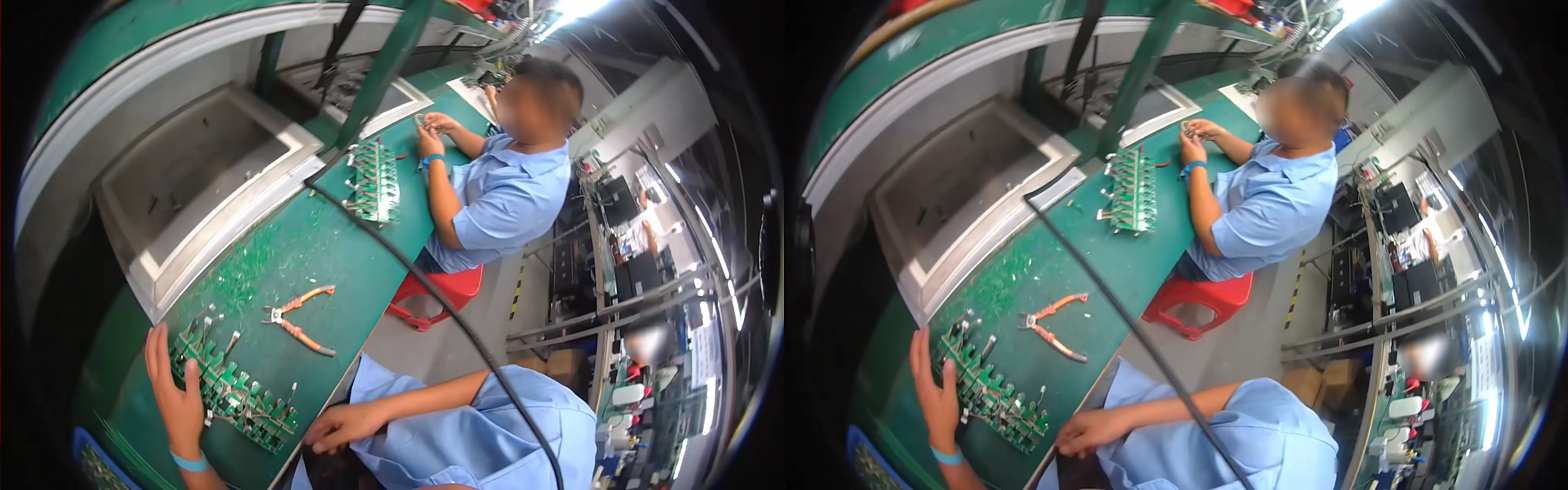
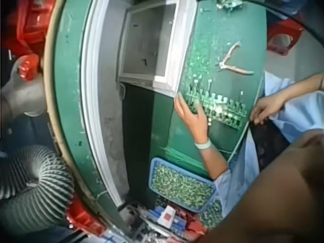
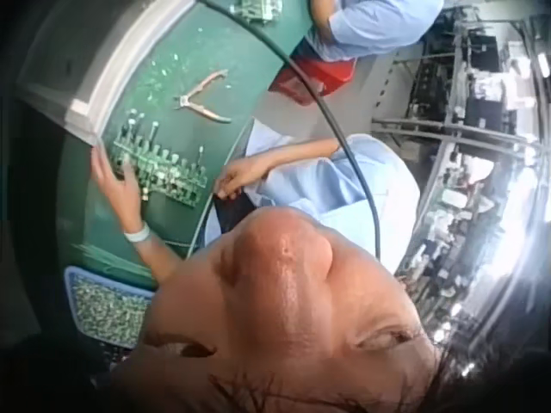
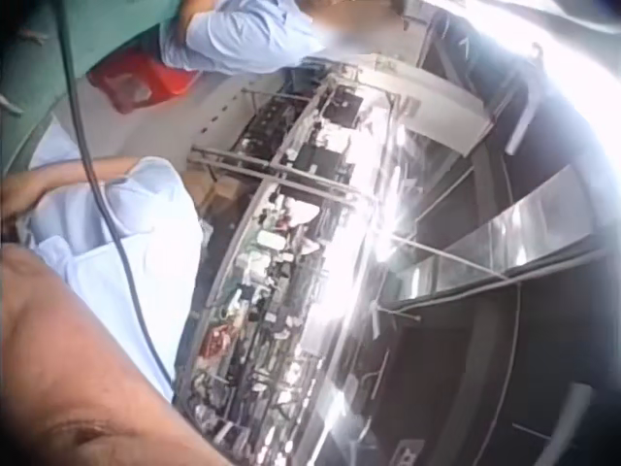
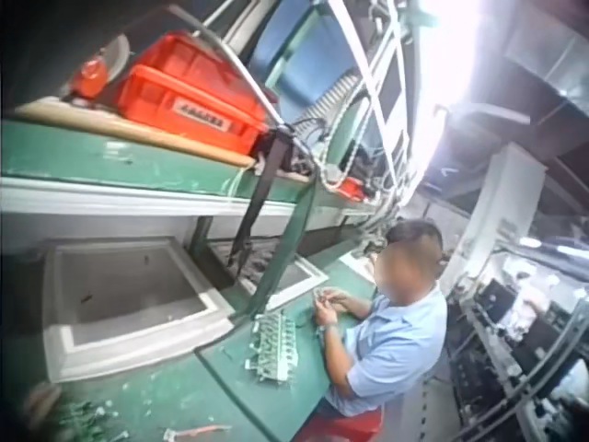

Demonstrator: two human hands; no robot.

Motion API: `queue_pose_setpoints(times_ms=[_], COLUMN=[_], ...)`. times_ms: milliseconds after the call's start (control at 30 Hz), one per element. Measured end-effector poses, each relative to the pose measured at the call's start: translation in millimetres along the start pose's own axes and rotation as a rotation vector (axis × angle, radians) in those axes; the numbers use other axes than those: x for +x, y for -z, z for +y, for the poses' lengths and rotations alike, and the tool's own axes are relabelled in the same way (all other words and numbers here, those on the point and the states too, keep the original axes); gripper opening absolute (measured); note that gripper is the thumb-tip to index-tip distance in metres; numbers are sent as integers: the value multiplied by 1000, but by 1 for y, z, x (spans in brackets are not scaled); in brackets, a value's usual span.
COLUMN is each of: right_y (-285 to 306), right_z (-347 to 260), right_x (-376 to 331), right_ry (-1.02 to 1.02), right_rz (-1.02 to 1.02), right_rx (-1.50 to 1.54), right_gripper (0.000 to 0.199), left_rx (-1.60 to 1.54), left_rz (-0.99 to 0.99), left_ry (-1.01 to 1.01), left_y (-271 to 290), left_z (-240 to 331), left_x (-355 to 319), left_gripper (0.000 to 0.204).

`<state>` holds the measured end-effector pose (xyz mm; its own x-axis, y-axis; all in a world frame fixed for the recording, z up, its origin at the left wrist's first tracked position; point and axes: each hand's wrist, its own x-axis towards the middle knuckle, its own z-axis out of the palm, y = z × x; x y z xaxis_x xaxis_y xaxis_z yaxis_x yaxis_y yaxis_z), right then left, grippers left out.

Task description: Manual trimming of component leads on printed circuit boards using clippers at a factory workbench.

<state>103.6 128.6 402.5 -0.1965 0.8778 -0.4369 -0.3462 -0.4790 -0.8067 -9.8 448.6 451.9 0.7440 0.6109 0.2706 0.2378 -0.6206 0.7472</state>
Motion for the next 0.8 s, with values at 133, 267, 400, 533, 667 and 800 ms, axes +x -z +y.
queue_pose_setpoints(times_ms=[133, 267, 400, 533, 667, 800], right_y=[-29, -20, 9, 50, 84, 72], right_z=[18, 15, 8, -48, -36, -59], right_x=[37, 36, 42, 31, 67, 51], right_ry=[17, 117, 167, 196, 578, 281], right_rz=[73, 200, 346, 608, 788, 651], right_rx=[313, 268, 66, -610, -814, -439], right_gripper=[37, 38, 38, 36, 39, 59], left_rx=[24, 64, 115, 42, -121, -815], left_rz=[-385, -290, -152, -108, -85, -59], left_ry=[40, -20, 55, 569, 617, 471], left_y=[-5, -9, 17, 37, 54, 61], left_z=[-32, -42, -76, -85, -130, -154], left_x=[34, 24, -15, -68, -154, -194], left_gripper=[57, 52, 50, 72, 79, 77])
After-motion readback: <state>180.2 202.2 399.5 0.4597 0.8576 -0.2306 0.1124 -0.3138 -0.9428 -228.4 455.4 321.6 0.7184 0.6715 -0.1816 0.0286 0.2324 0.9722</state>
